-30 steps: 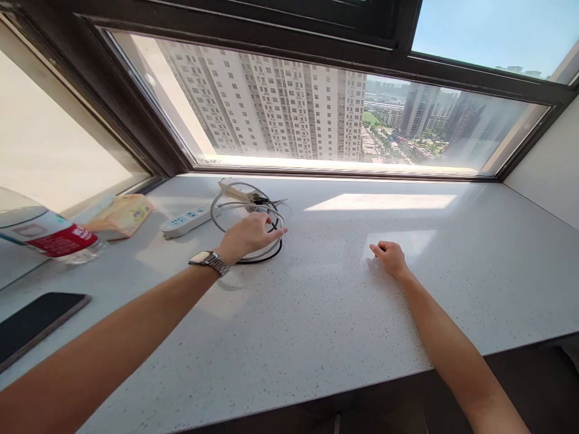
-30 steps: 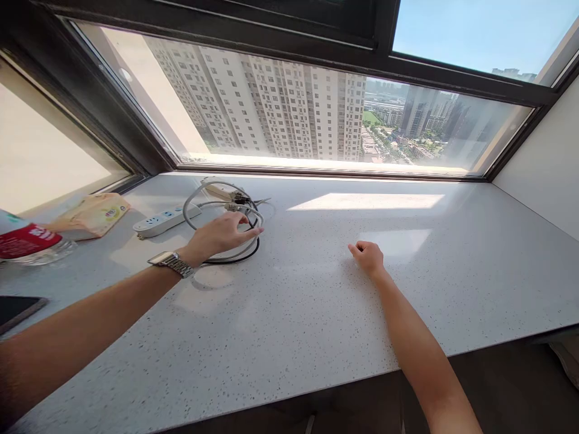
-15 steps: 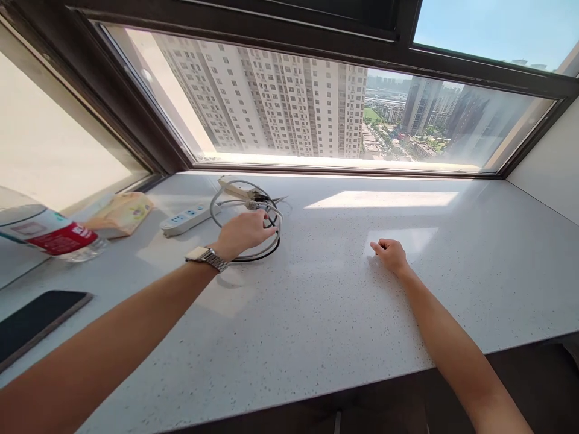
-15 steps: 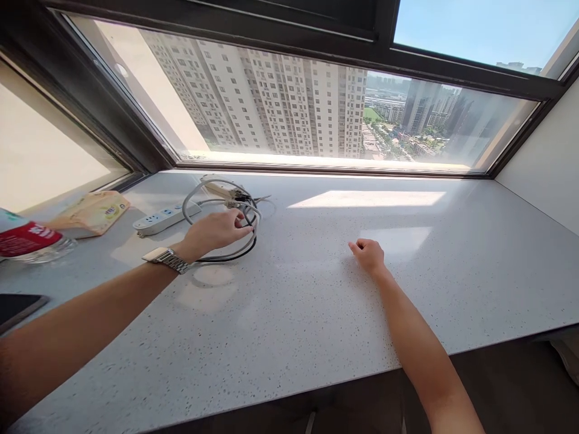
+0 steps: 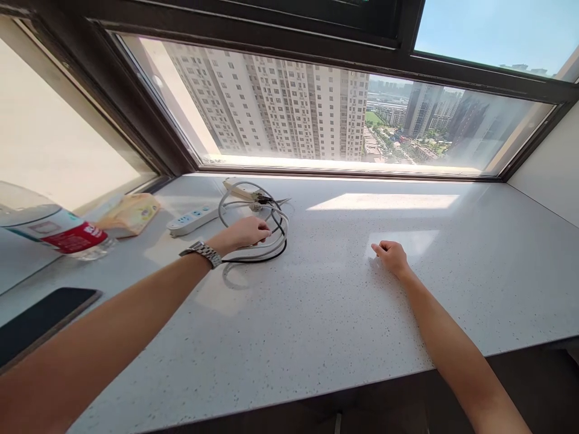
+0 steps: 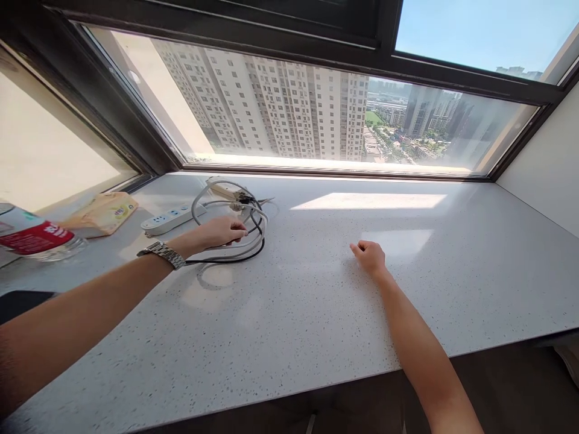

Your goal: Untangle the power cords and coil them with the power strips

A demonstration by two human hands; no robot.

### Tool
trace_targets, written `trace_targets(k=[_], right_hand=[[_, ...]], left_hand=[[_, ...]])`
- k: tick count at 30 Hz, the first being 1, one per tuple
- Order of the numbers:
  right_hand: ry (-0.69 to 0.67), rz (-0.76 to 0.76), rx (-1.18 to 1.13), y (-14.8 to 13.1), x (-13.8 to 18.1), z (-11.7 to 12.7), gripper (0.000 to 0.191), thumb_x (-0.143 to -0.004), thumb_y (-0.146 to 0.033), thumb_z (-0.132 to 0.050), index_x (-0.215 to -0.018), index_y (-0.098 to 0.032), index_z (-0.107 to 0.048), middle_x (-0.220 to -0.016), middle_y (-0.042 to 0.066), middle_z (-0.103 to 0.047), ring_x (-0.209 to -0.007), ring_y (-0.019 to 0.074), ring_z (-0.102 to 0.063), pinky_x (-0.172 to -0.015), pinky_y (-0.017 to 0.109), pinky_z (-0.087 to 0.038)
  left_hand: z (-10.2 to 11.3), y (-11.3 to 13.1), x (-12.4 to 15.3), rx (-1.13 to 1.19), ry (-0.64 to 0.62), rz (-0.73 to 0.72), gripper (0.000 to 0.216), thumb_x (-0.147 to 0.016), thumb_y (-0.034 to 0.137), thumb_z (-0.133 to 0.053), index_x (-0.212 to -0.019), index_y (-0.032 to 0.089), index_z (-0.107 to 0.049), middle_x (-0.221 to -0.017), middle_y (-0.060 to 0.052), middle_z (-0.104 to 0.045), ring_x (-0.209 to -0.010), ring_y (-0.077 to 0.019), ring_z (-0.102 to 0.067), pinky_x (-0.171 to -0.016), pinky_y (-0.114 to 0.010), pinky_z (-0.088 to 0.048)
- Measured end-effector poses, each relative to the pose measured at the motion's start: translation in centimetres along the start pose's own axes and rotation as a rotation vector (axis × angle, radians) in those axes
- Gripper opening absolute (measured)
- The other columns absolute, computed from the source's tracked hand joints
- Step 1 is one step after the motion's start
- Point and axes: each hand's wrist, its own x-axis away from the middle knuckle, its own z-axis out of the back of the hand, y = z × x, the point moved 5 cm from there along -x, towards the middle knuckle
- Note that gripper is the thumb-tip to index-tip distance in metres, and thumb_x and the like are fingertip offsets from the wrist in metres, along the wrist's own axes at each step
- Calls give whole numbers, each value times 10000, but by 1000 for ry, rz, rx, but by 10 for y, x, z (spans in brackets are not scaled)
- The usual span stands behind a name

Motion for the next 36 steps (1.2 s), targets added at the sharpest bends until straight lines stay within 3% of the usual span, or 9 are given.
trace_targets(k=[7, 11, 14, 18, 22, 25, 30, 33, 36], right_hand=[[-6, 1, -10, 0, 0, -1, 441, -805, -478, -470, -494, -216, -299, -474, -33, -346, -461, 103, -296, -458, 250, -231], [-4, 5, -15, 0, 0, -1, 446, -806, -481, -468, -494, -216, -290, -469, -34, -335, -457, 101, -279, -456, 251, -226], [-1, 7, -12, 1, 0, -2, 445, -804, -480, -466, -489, -214, -300, -467, -32, -347, -459, 103, -299, -457, 249, -232], [-3, 3, -4, 1, 0, -2, 439, -803, -483, -462, -488, -212, -321, -475, -25, -381, -469, 107, -343, -461, 244, -242], [-5, -8, 2, 1, 0, -2, 441, -801, -494, -459, -491, -211, -324, -483, -24, -383, -481, 111, -363, -465, 244, -240], [-4, -14, 6, 0, 1, -2, 434, -800, -486, -460, -494, -208, -324, -492, -22, -396, -497, 113, -377, -473, 245, -239], [5, -19, 14, -1, 2, -1, 434, -802, -479, -467, -497, -205, -324, -493, -25, -400, -490, 107, -357, -478, 248, -244], [9, -19, 6, -2, 2, -1, 430, -800, -472, -470, -495, -206, -325, -495, -23, -404, -491, 108, -360, -474, 246, -242], [-2, -13, -4, -2, 2, -1, 435, -804, -477, -464, -499, -209, -310, -484, -28, -375, -475, 104, -341, -463, 245, -229]], left_hand=[[23, -4, 28, 65, 300, -4, 310, -765, 419, -336, -795, 176, -527, -604, -20, -510, -549, -149, -444, -523, -260, -346], [17, 0, 30, -18, 110, -86, 251, -697, 412, -419, -667, 192, -535, -581, -24, -534, -578, -164, -482, -554, -267, -369], [20, 1, 14, -49, -12, -53, 227, -652, 399, -516, -577, 187, -551, -565, -40, -575, -587, -184, -541, -551, -270, -395], [41, 4, -20, -68, 151, 29, 366, -779, 398, -419, -873, 126, -645, -875, -137, -693, -830, -253, -615, -702, -316, -457], [33, 14, -52, -64, 159, 6, 444, -810, 362, -452, -1142, 115, -614, -1208, -148, -646, -1095, -260, -570, -907, -322, -428], [20, 14, -66, -44, 126, 83, 472, -816, 431, -498, -1133, 102, -618, -1261, -181, -612, -1164, -289, -543, -946, -341, -420], [15, -1, -71, -20, 210, 316, 770, -791, 552, -550, -1270, -39, -435, -1303, -366, -480, -1190, -438, -484, -909, -542, -415], [12, -7, -70, 17, 241, 345, 684, -764, 475, -628, -1233, 3, -469, -1259, -324, -538, -1169, -416, -511, -926, -552, -409], [9, -13, -68, 61, 341, 396, 535, -828, 418, -558, -1198, 35, -501, -1224, -304, -567, -1145, -406, -538, -904, -539, -438]])
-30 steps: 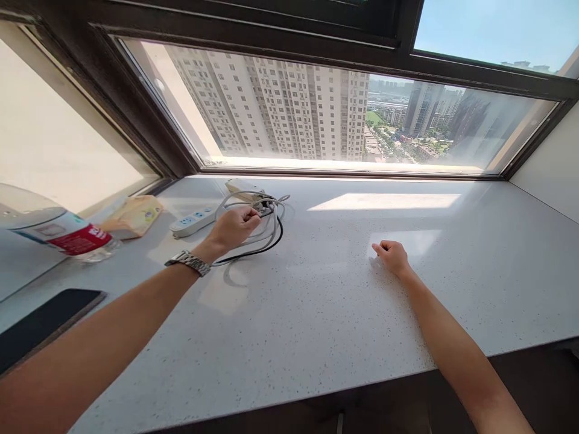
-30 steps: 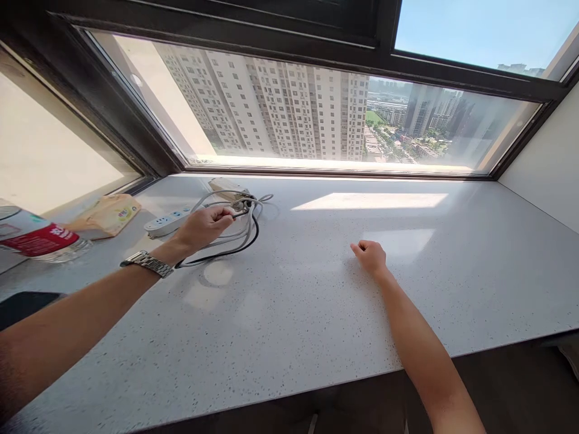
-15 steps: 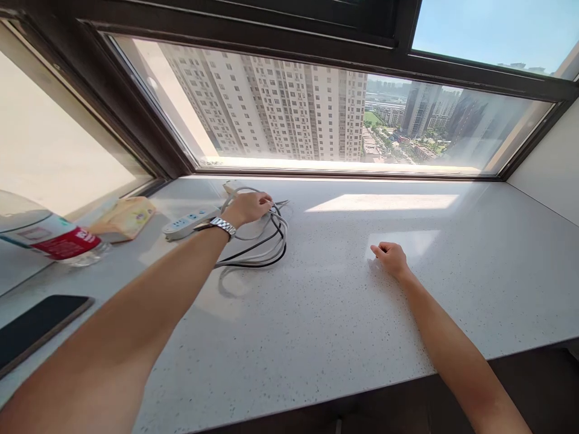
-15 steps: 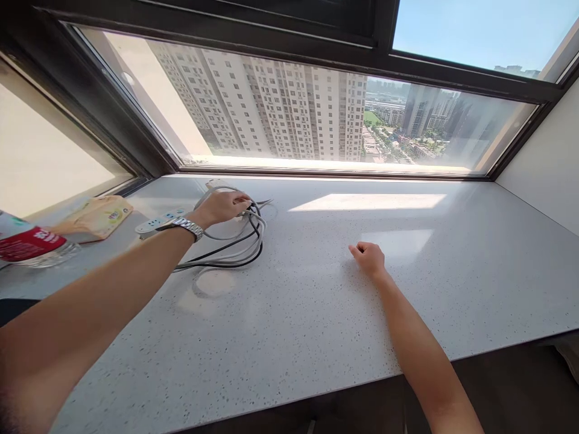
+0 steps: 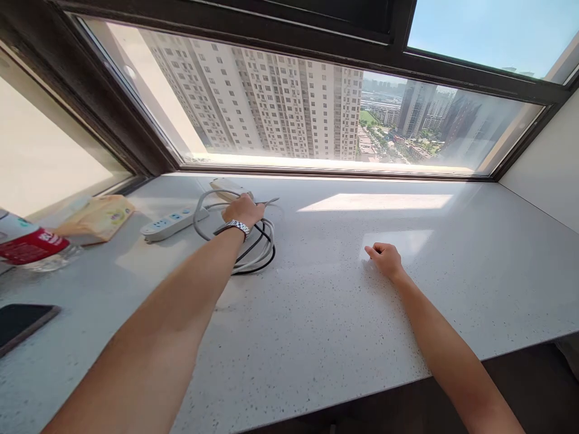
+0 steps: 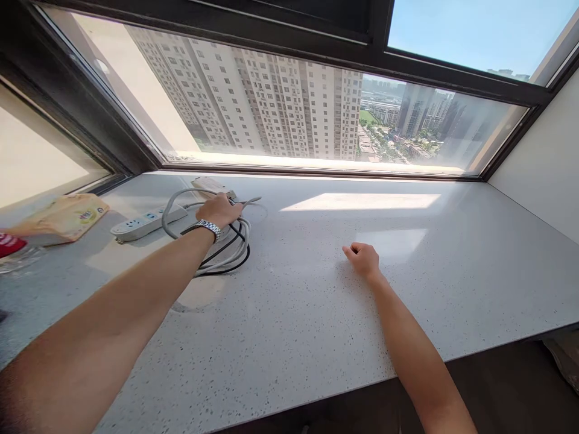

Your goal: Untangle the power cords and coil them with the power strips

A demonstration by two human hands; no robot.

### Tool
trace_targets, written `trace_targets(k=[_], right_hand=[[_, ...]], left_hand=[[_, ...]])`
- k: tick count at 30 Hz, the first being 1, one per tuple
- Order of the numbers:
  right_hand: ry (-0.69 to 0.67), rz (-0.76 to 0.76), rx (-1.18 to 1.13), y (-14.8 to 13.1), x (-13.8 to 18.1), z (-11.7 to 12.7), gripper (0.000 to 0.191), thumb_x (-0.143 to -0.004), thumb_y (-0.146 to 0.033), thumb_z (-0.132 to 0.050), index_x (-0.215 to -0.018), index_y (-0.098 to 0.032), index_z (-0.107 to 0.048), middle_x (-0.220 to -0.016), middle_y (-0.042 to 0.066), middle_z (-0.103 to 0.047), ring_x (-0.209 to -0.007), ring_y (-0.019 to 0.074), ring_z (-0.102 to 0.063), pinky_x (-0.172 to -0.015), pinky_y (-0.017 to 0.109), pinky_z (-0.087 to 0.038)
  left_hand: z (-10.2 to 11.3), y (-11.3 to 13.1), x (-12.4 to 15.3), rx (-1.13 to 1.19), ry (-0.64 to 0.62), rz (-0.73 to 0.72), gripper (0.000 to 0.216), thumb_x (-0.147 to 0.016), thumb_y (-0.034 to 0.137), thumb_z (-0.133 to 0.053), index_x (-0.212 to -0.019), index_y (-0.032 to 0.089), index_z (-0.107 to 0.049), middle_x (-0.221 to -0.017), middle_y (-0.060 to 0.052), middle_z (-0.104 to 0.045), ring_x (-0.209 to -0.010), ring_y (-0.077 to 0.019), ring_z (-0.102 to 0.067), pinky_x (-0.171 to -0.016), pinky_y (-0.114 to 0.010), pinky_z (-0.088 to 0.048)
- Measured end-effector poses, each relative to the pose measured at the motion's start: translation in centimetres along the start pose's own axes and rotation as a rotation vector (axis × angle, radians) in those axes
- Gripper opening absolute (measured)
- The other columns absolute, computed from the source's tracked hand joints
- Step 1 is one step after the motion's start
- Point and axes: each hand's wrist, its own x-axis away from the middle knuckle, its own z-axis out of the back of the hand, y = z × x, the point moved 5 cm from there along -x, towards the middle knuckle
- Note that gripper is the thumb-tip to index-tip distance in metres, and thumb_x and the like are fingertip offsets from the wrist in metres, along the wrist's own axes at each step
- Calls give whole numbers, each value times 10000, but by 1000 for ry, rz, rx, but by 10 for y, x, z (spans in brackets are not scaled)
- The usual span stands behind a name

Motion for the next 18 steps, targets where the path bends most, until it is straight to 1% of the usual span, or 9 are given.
trace_targets(k=[3, 6, 8, 10, 11, 13, 15, 16, 18], right_hand=[[-3, 3, -5, 0, 1, 0, 438, -807, -477, -462, -503, -209, -296, -479, -34, -350, -461, 97, -313, -463, 247, -224], [3, 2, -4, 1, 0, 0, 439, -808, -474, -465, -500, -209, -297, -479, -34, -348, -462, 96, -304, -468, 249, -228], [4, 2, -5, 1, 0, 0, 440, -806, -474, -465, -498, -209, -296, -477, -34, -347, -463, 97, -303, -469, 250, -230], [3, 3, -6, 1, 0, 0, 438, -805, -475, -464, -498, -210, -299, -476, -35, -346, -462, 97, -296, -469, 251, -230], [2, 4, -6, 0, 0, 0, 437, -804, -475, -464, -498, -210, -300, -475, -35, -347, -461, 96, -294, -469, 252, -231], [2, 5, -7, 0, 0, 0, 437, -803, -475, -466, -498, -209, -302, -475, -34, -349, -461, 97, -298, -468, 252, -232], [6, 4, -7, 0, 0, 0, 438, -803, -474, -468, -498, -210, -298, -475, -32, -347, -465, 100, -316, -467, 251, -233], [7, 3, -6, 0, 0, 0, 438, -802, -473, -468, -498, -210, -296, -475, -31, -348, -468, 102, -326, -467, 251, -232], [8, 1, -2, 0, 0, 0, 438, -802, -471, -469, -497, -210, -294, -476, -29, -350, -474, 105, -340, -465, 251, -230]], left_hand=[[-3, -6, -3, 70, 80, 57, 511, -835, 366, -556, -1241, 65, -482, -1219, -270, -581, -1147, -389, -548, -882, -499, -476], [-4, -12, -10, 134, 105, 106, 535, -791, 318, -629, -1238, 63, -482, -1216, -251, -587, -1118, -354, -575, -847, -445, -513], [-2, -15, -16, 151, 101, 130, 493, -760, 290, -663, -1165, 45, -526, -1174, -258, -603, -1058, -350, -604, -805, -436, -529], [1, -18, -20, 146, 84, 122, 376, -737, 257, -669, -1043, 54, -587, -1111, -250, -629, -1012, -356, -617, -794, -451, -529], [3, -19, -21, 137, 79, 100, 316, -729, 239, -663, -989, 69, -608, -1098, -242, -636, -1021, -365, -610, -812, -470, -520], [6, -20, -22, 110, 80, 18, 260, -703, 189, -647, -946, 100, -624, -1154, -226, -621, -1120, -387, -553, -897, -516, -471], [7, -19, -23, 84, 76, -92, 307, -665, 145, -642, -971, 130, -623, -1242, -197, -587, -1230, -392, -463, -985, -547, -393], [6, -18, -25, 77, 62, -141, 335, -650, 134, -644, -984, 142, -620, -1249, -182, -587, -1244, -383, -448, -1004, -545, -371], [3, -19, -30, 75, 8, -207, 340, -632, 134, -655, -969, 149, -617, -1154, -157, -638, -1174, -353, -505, -989, -513, -387]])
